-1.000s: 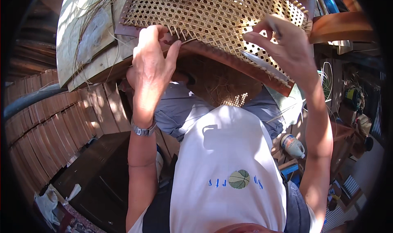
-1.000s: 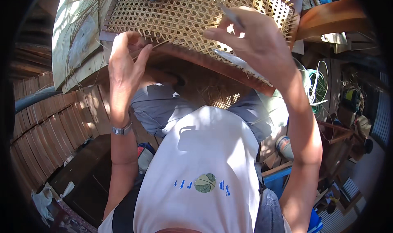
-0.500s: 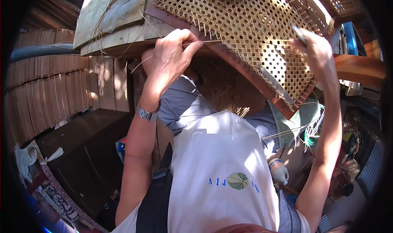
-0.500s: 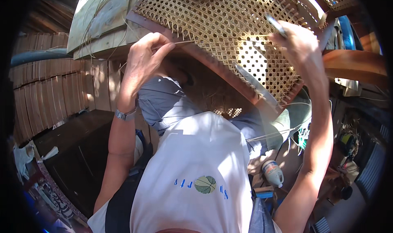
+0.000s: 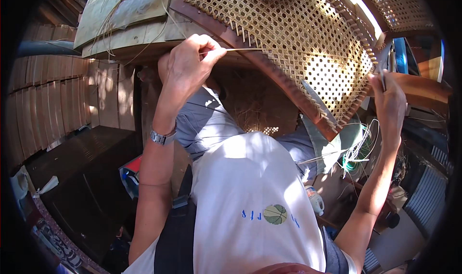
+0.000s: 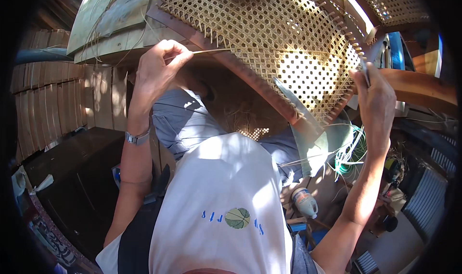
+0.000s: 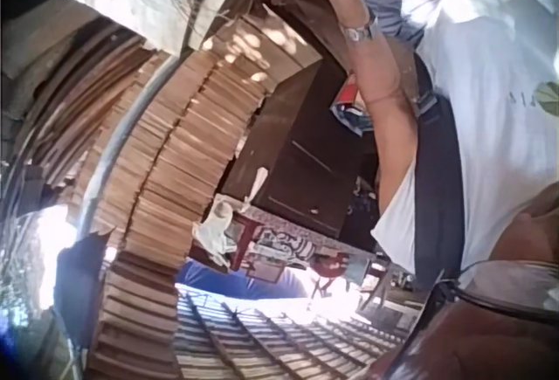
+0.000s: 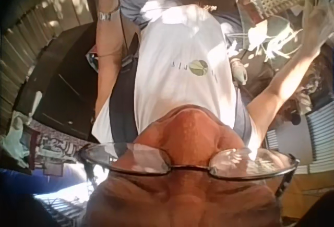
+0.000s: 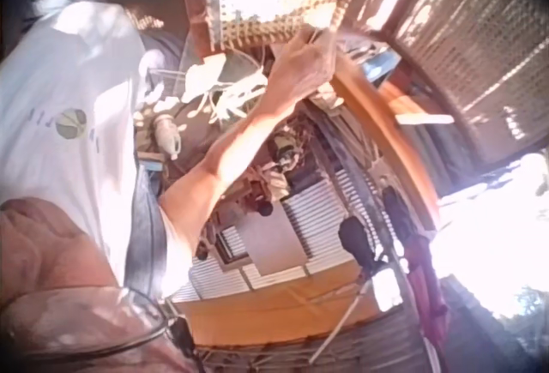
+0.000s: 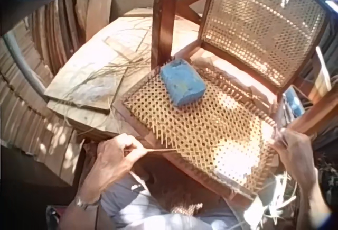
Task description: Weaving and securing cane mesh onto a wooden chair seat using rattan strands and tools.
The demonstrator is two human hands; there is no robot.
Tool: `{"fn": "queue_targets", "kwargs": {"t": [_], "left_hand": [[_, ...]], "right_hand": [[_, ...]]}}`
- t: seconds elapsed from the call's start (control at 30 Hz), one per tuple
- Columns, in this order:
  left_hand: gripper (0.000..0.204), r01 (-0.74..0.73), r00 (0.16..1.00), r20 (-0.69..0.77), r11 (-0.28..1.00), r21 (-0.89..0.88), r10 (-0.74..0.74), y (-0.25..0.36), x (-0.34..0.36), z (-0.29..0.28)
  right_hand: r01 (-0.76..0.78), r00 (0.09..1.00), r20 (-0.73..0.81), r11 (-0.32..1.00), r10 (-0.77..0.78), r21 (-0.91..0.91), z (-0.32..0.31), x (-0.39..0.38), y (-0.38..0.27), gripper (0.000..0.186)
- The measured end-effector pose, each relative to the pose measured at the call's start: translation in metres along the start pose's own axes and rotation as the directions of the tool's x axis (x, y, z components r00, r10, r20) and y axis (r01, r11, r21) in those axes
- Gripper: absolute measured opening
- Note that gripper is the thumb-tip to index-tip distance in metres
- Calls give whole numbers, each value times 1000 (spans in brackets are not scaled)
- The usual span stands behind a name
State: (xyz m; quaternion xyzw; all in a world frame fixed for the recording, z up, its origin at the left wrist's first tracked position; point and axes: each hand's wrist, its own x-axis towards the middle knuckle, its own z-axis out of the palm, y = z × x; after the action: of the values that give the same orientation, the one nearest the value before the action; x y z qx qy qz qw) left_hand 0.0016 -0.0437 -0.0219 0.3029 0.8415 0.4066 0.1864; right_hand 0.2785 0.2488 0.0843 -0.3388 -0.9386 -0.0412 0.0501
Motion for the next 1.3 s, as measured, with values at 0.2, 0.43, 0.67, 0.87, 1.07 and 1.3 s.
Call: {"fn": "queue_targets", "kwargs": {"t": [0.2, 0.43, 0.67, 0.87, 1.07, 1.3], "left_hand": [[22, -179, 982, -66, 982, -56, 176, -9, 0, 20], [16, 49, 998, -32, 950, -309, -62, -1, -17, -1], [18, 66, 994, 112, 772, -632, 6, 27, -13, 1], [20, 216, 963, 267, 524, -824, 22, -7, -3, 34], [23, 132, 989, 145, 600, -789, -26, -7, -9, 51], [16, 78, 995, 3, 747, -661, -102, -19, -27, 59]], "right_hand": [[-134, 969, -227, 978, 95, -159, -35, 3, 35, 36], [-204, 923, -208, 871, 323, 446, -34, -3, -55, 18], [109, 906, 75, 400, -417, 910, 60, 29, -183, 21], [251, 914, -15, 535, -406, 807, 70, 34, -184, 20], [372, 922, -134, 737, -363, 564, 60, 26, -182, 18], [356, 932, -51, 885, -358, 300, 45, 21, -189, 14]]}}
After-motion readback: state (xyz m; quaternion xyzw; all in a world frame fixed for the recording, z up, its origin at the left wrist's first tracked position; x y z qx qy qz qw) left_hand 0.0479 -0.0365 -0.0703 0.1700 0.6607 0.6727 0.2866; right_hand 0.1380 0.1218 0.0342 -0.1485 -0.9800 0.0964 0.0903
